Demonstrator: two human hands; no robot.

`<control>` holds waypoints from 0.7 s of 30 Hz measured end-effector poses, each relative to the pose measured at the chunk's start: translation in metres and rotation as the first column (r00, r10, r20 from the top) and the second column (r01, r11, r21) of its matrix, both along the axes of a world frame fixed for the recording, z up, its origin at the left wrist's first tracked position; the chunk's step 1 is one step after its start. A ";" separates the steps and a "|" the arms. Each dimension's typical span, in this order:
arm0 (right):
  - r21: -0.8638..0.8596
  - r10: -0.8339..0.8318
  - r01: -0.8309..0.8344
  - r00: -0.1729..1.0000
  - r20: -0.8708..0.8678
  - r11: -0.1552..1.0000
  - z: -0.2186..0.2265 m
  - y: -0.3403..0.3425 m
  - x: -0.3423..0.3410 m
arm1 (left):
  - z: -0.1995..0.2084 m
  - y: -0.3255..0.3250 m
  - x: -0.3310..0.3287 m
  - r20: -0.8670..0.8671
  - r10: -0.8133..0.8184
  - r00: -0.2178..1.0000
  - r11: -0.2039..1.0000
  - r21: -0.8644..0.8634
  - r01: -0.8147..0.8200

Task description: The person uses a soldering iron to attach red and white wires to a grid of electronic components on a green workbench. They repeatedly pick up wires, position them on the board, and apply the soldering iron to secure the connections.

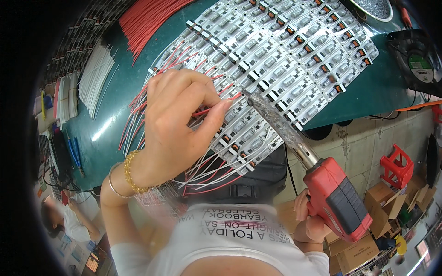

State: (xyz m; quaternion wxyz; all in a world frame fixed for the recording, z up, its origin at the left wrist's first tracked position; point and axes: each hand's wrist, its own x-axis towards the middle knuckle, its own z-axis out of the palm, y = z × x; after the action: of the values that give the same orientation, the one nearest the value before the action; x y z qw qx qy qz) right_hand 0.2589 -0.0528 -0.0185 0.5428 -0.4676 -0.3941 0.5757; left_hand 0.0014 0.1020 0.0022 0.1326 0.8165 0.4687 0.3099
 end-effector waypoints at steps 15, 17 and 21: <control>-0.051 -0.016 0.027 0.980 0.197 0.998 0.020 0.006 -0.012 | 0.001 0.002 -0.001 0.007 -0.010 1.000 1.000 -0.007 0.010; -0.051 -0.025 0.036 0.979 0.205 0.998 0.020 0.006 -0.012 | 0.000 0.002 0.000 0.006 -0.010 1.000 1.000 -0.002 0.010; -0.040 -0.071 0.079 0.984 0.165 0.996 0.018 0.008 -0.020 | 0.000 0.002 0.000 0.001 0.000 1.000 1.000 0.007 0.000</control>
State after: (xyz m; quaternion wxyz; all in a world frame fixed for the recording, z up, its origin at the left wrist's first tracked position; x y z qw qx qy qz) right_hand 0.2388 -0.0444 -0.0001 0.5189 -0.5403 -0.4059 0.5235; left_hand 0.0010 0.1036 0.0024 0.1300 0.8167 0.4677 0.3120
